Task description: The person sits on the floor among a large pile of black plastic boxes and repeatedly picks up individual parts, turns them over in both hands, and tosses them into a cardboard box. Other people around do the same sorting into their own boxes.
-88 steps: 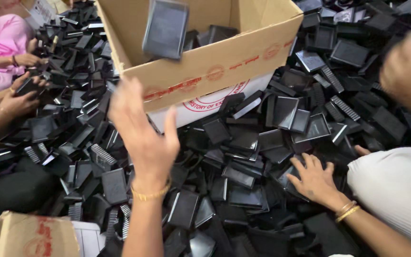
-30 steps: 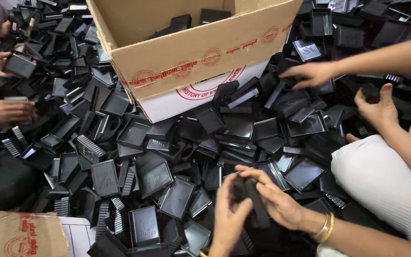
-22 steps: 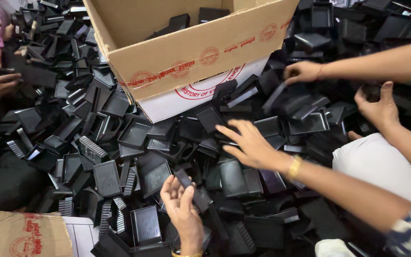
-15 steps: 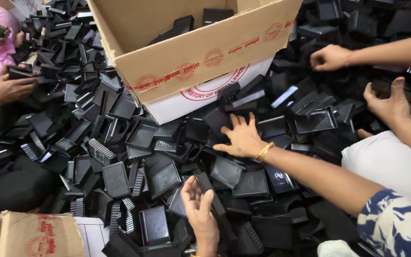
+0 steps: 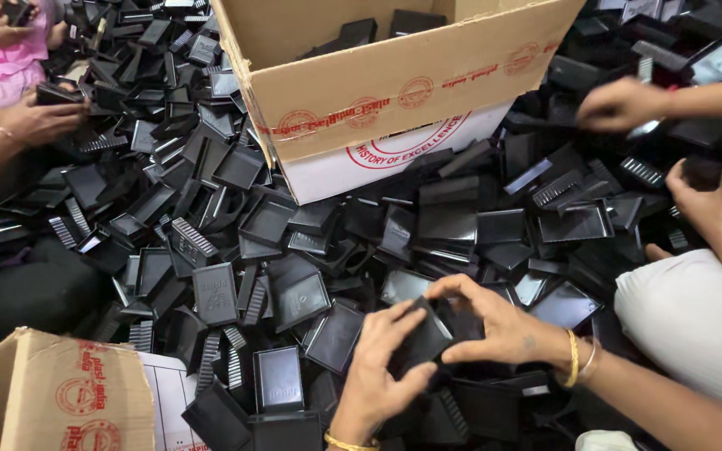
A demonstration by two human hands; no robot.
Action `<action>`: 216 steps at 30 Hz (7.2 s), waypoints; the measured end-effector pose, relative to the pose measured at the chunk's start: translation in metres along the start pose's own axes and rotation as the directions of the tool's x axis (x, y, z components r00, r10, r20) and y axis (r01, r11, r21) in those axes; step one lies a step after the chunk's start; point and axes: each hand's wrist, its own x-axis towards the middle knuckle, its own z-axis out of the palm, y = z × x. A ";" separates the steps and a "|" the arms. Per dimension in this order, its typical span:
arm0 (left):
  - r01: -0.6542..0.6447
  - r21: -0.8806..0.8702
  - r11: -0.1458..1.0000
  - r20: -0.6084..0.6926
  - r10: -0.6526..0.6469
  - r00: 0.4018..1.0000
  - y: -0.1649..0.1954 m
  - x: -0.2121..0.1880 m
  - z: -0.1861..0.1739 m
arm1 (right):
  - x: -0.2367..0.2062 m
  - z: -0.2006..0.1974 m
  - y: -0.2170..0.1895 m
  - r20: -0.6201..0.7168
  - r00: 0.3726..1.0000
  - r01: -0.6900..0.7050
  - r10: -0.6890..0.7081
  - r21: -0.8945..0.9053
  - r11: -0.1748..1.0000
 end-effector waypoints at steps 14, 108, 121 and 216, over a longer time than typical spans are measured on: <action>-0.162 -0.078 0.984 -0.036 0.160 0.986 0.006 0.002 0.009 | -0.013 0.021 0.003 -0.064 0.998 0.049 -0.025 0.409 0.911; -0.199 -0.061 0.978 0.118 0.205 0.971 0.033 0.005 0.003 | -0.049 -0.013 -0.026 0.052 0.987 0.135 -0.149 0.210 0.968; -0.284 -0.014 0.959 0.040 0.284 0.958 0.037 0.010 0.008 | -0.048 0.001 -0.010 -0.053 0.998 0.008 0.030 0.597 0.802; -0.042 -0.061 0.997 0.021 0.043 0.999 0.022 -0.013 0.031 | -0.016 0.016 -0.013 -0.416 0.905 0.260 0.085 0.702 0.663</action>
